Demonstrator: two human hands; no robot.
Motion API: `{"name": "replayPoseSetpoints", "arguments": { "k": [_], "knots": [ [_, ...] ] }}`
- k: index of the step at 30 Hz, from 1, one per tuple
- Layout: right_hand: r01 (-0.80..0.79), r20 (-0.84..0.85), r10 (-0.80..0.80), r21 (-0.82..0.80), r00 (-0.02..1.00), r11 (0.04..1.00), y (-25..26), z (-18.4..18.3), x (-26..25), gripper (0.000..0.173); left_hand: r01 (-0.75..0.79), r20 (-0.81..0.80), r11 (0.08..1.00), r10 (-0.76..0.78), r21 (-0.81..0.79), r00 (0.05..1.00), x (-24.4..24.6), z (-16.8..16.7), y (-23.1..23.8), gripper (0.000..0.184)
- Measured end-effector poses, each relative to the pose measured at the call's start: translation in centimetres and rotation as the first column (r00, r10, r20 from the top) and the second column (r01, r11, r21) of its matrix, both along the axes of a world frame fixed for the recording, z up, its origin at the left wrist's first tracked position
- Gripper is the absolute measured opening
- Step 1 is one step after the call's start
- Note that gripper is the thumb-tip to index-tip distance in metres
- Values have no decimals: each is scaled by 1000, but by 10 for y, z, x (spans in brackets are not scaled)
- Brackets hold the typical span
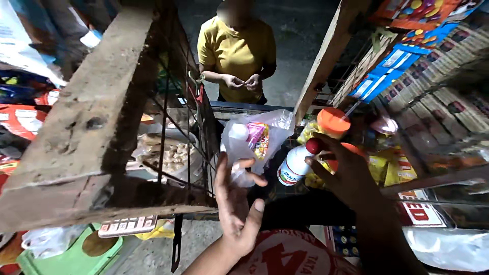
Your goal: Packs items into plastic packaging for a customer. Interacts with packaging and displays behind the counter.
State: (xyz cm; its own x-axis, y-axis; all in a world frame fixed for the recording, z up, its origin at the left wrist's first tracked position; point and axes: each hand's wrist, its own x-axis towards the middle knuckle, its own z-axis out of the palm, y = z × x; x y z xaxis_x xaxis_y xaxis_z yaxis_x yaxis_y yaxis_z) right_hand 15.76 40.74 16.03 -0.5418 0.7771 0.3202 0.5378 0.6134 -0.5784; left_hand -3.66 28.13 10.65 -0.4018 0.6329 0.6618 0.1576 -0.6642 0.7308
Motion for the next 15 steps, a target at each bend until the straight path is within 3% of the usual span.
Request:
{"name": "replayPoseSetpoints", "arguments": {
  "k": [2, 7, 10, 15],
  "knots": [
    [38, -22, -38, -34, 999, 999, -1, -8, -1, 52, -4, -23, 1000, 4, 4, 1000, -1, -3, -4, 71],
    [67, -78, -71, -47, 994, 997, 2, -26, -10, 68, 38, -28, 999, -38, -10, 999, 2, -12, -11, 72],
    [66, -119, -66, -3, 991, 998, 4, -33, -15, 59, 39, -28, 999, -40, -6, 999, 0, -12, -13, 72],
    [-98, -304, 99, 20, 948, 995, 3, -24, 1, 42, 37, -14, 999, -37, 12, 999, -3, -11, -17, 72]
  ]
}}
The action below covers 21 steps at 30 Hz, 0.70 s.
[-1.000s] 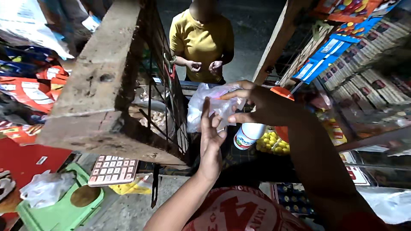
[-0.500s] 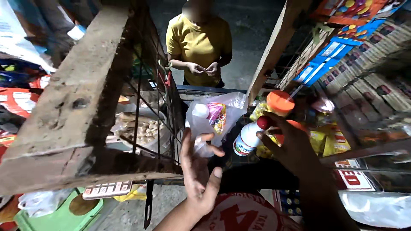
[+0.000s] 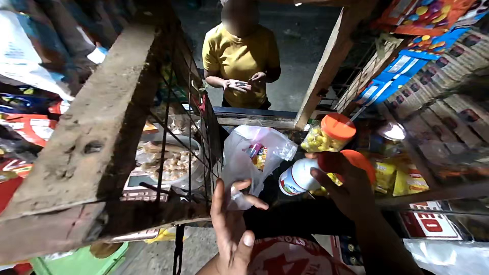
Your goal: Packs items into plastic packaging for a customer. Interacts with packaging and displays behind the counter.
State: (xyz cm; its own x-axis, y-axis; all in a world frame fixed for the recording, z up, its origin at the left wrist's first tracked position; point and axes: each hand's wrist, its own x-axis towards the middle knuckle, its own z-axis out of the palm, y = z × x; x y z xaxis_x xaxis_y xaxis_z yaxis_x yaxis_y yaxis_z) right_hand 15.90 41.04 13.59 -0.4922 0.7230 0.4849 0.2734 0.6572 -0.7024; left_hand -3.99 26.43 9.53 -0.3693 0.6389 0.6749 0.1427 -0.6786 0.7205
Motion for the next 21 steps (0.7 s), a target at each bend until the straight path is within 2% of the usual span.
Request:
{"name": "replayPoseSetpoints", "arguments": {
  "k": [4, 7, 9, 11, 14, 17, 21],
  "knots": [
    [-84, -225, 85, 14, 971, 996, -7, 45, 27, 30, 7, 3, 1000, -7, -10, 1000, -1, -1, -1, 71],
    [-119, -539, 117, 32, 834, 992, -13, 64, 32, 31, 3, 1, 1000, -3, -28, 1000, 0, -1, -1, 71],
    [-150, -651, 136, 34, 747, 988, -16, 71, 22, 31, 18, 6, 999, -17, -31, 1000, 1, 0, 0, 70],
    [-227, -654, 215, 67, 726, 972, -18, 71, 7, 31, 19, 5, 999, -19, -31, 1000, 0, 4, 1, 69],
    [-294, -490, 310, 112, 815, 949, -19, 59, -20, 30, -38, -36, 998, 36, -45, 999, -1, 16, 5, 68],
    [-269, -368, 305, 146, 878, 952, -16, 38, -51, 33, -98, -112, 993, 91, -66, 990, 1, 26, 8, 69],
    [-332, -389, 346, 105, 854, 937, -16, 9, -84, 36, -156, -161, 984, 141, -86, 977, -1, 33, 10, 70]
  ]
}}
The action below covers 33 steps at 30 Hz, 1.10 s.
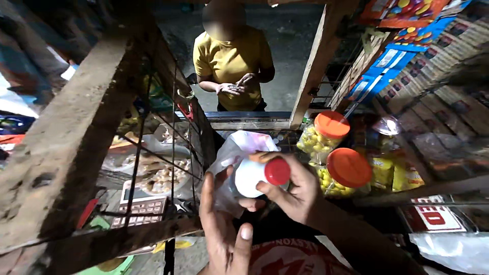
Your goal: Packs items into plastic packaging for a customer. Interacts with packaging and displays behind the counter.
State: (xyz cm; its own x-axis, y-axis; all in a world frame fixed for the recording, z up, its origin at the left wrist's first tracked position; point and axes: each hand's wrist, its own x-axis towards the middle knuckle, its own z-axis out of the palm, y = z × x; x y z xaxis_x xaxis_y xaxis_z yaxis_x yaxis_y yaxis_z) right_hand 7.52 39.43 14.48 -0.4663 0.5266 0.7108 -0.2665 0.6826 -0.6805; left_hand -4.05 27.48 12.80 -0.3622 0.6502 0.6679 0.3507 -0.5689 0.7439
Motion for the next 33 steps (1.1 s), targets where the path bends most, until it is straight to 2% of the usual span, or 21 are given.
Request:
{"name": "replayPoseSetpoints", "arguments": {
  "k": [5, 8, 14, 17, 22, 25, 28, 30, 33],
  "knots": [
    [-90, 90, 94, -45, 991, 995, -12, -24, -13, 41, 9, -62, 996, -15, -90, 998, -4, 12, -4, 71],
    [-137, 145, 139, -22, 980, 990, -10, -26, -13, 39, 96, -34, 985, -102, -140, 994, -5, 18, -11, 71],
    [-90, 227, 89, -8, 970, 996, -8, -33, -22, 34, 149, 7, 979, -150, -137, 989, -7, 20, -16, 73],
    [-80, 211, 79, -4, 974, 997, -7, -35, -29, 42, 147, 44, 983, -143, -110, 989, -8, 18, -14, 78],
    [-104, 377, 93, 10, 922, 995, -10, -36, -15, 58, 85, 14, 993, -84, -83, 996, -12, 13, -15, 77],
    [40, 404, -104, 164, 909, 986, -11, -53, 5, 50, 48, 7, 995, -48, -85, 999, -17, 9, -16, 79],
    [197, 488, -318, 284, 813, 938, -11, -67, 22, 48, 61, 26, 994, -58, -93, 998, -17, 10, -17, 79],
    [240, 492, -299, 182, 818, 954, -9, -68, 26, 39, 73, 18, 993, -72, -97, 997, -18, 9, -16, 79],
    [192, 429, -174, 1, 887, 981, 0, -48, 28, 22, 67, -41, 987, -74, -149, 996, -14, 10, -12, 75]
  ]
}}
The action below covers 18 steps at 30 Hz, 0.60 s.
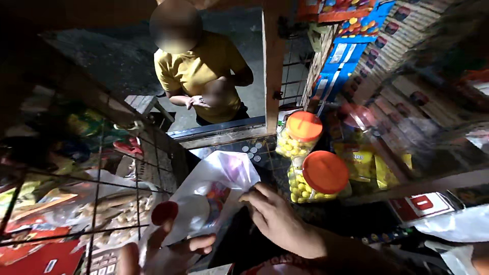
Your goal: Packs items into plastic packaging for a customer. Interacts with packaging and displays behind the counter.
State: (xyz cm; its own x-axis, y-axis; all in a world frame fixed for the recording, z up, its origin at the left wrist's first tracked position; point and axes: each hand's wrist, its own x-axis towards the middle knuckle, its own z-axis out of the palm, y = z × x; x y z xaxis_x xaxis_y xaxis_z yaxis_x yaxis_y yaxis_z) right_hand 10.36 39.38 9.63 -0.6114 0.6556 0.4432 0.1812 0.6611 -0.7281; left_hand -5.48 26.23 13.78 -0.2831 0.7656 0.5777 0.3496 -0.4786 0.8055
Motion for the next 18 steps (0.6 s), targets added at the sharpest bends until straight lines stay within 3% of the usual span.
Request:
{"name": "replayPoseSetpoints", "arguments": {
  "k": [3, 6, 9, 11, 14, 16, 18],
  "knots": [
    [-124, -295, 83, -121, 952, 985, 7, 33, -9, 16, 16, -95, 990, -30, -138, 995, 10, 3, 7, 68],
    [-210, -474, 139, -100, 869, 972, 5, 55, -26, 14, -5, -122, 962, -29, -272, 992, 16, -5, 14, 65],
    [-159, -349, 176, 78, 920, 984, -5, 59, -33, 20, 94, 213, 983, -58, -160, 975, 15, -6, 28, 68],
    [-58, -237, 121, 256, 964, 965, -14, 48, -32, 22, 123, 344, 991, -100, -47, 934, 12, 1, 35, 70],
    [-16, -223, 95, 332, 970, 943, -15, 34, -23, 21, 162, 397, 987, -156, 19, 904, 7, 10, 42, 69],
    [13, -273, 68, 283, 960, 959, -8, 21, -14, 17, 149, 372, 987, -160, 59, 914, 2, 15, 45, 65],
    [45, -209, -4, 189, 978, 981, 1, 3, -6, 18, 120, 348, 989, -145, 92, 926, -3, 20, 47, 63]
  ]
}}
